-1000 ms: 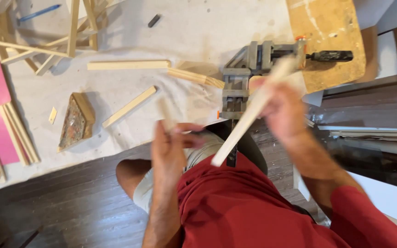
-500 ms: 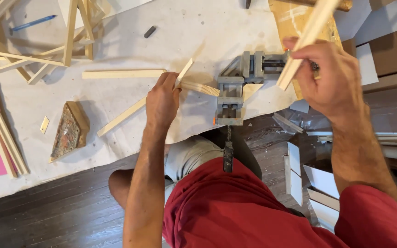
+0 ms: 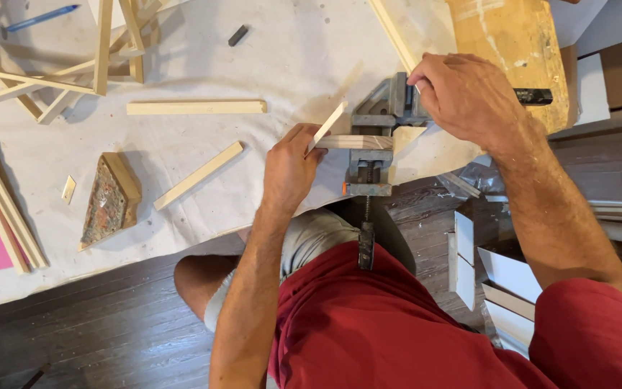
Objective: Applying wood glue to a wooden strip and securing it in a corner clamp to assemble a frame on a workbench.
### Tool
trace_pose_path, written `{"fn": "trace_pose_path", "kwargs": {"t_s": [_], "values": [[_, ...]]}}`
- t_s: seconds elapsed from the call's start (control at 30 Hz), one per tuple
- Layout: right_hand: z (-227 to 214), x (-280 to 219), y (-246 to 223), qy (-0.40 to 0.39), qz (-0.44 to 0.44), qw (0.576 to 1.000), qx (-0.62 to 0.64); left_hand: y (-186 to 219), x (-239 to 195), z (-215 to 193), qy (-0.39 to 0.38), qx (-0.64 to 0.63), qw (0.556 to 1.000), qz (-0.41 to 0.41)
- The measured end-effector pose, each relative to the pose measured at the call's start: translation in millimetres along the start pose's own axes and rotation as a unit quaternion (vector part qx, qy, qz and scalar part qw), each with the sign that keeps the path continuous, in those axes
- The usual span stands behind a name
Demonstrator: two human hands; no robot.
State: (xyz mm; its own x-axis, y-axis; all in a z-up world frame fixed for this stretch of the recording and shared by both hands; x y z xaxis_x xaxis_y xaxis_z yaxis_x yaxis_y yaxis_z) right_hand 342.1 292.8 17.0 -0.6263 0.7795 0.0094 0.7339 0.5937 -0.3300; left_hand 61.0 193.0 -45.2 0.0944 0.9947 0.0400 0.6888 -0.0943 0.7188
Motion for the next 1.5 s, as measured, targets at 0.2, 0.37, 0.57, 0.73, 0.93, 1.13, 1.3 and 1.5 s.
{"fn": "trace_pose_path", "kwargs": {"t_s": [0.2, 0.37, 0.57, 0.73, 0.93, 1.13, 1.3, 1.5], "values": [[11, 9, -13, 0.051, 0.067, 0.996, 0.022, 4, -2, -1, -0.019, -0.02, 0.998, -0.055], [28, 14, -18, 0.019, 0.193, 0.98, 0.038, 11, -5, -12, -0.036, -0.03, 0.994, -0.099], [32, 17, -13, 0.014, 0.191, 0.981, -0.004, 36, -25, -52, 0.009, -0.195, 0.938, -0.286], [-2, 8, -42, 0.081, 0.157, 0.977, 0.122, 17, -51, -43, 0.033, -0.309, 0.941, -0.133], [47, -43, -22, 0.203, 0.128, 0.95, 0.202, 17, -74, -31, 0.053, -0.337, 0.927, -0.156], [94, -85, -12, 0.236, 0.127, 0.917, 0.295, -26, -113, -42, 0.143, 0.072, 0.983, -0.086], [121, -97, 7, 0.272, 0.112, 0.888, 0.353, -47, -134, -66, 0.221, 0.17, 0.958, -0.072], [155, -107, 43, 0.289, 0.116, 0.851, 0.422, -54, -158, -100, 0.287, 0.264, 0.921, -0.02]]}}
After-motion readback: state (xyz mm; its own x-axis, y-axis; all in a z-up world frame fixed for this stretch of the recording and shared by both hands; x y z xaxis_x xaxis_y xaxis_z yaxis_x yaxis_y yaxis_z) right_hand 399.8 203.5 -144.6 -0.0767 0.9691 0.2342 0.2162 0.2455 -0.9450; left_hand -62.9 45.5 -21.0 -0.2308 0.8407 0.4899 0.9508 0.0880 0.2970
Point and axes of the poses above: each hand's wrist, its own x-axis towards the middle knuckle, its own z-axis out of the palm, y = z × x, the point moved 1 cm from there along x, towards the middle knuckle, and after that the axes turned 5 degrees about x, right-handed, at the moved point
